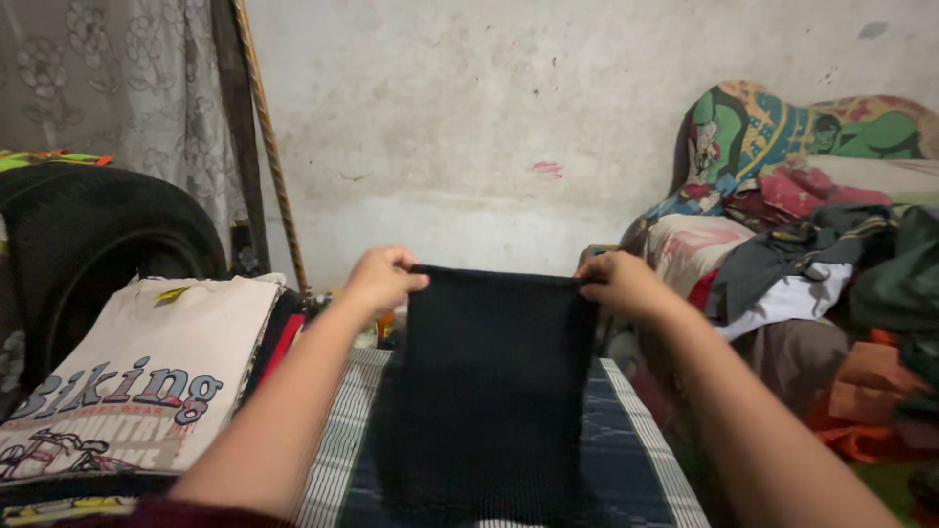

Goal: The person folds a black t-shirt with a graphic print on a striped table surface, smoothing and aligning the fabric before stacking it with other folded shirts. The person then picks up a green t-shirt and begins to fold it.

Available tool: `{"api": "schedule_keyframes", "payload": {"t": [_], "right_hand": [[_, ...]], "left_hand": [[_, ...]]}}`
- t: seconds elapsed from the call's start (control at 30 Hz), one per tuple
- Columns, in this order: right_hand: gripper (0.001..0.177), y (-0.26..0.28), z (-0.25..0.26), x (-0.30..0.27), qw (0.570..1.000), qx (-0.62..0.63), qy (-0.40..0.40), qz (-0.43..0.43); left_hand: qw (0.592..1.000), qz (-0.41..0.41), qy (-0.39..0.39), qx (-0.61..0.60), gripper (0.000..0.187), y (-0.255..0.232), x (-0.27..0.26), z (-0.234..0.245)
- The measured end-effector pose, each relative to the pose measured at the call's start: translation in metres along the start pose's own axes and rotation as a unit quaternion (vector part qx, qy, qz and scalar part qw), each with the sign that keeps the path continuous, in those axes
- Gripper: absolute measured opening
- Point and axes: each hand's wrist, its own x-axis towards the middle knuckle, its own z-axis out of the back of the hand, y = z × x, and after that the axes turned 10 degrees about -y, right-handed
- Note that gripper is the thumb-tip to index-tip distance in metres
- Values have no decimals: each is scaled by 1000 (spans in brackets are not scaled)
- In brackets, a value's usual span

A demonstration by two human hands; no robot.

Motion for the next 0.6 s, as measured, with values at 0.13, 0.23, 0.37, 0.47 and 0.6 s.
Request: {"api": "schedule_keyframes", "payload": {"t": [0.13, 0.23, 0.37, 0.47, 0.6], "right_hand": [[25, -11, -8, -4, 983, 60, -125, -120], [27, -27, -8, -19, 972, 93, -211, -50], [28, -61, -62, -104, 969, 133, -209, -17], [16, -84, -147, -201, 971, 108, -110, -181], [11, -111, -244, -288, 931, 86, 19, -355]], "left_hand": [[997, -37, -59, -26, 14, -5, 4, -28], [989, -116, -95, -1, 15, 7, -6, -29], [979, -176, -100, 19, 18, 86, -71, -35], [990, -119, -78, 16, 19, 188, -146, -59], [974, 171, 86, 120, 24, 305, -191, -82]]}}
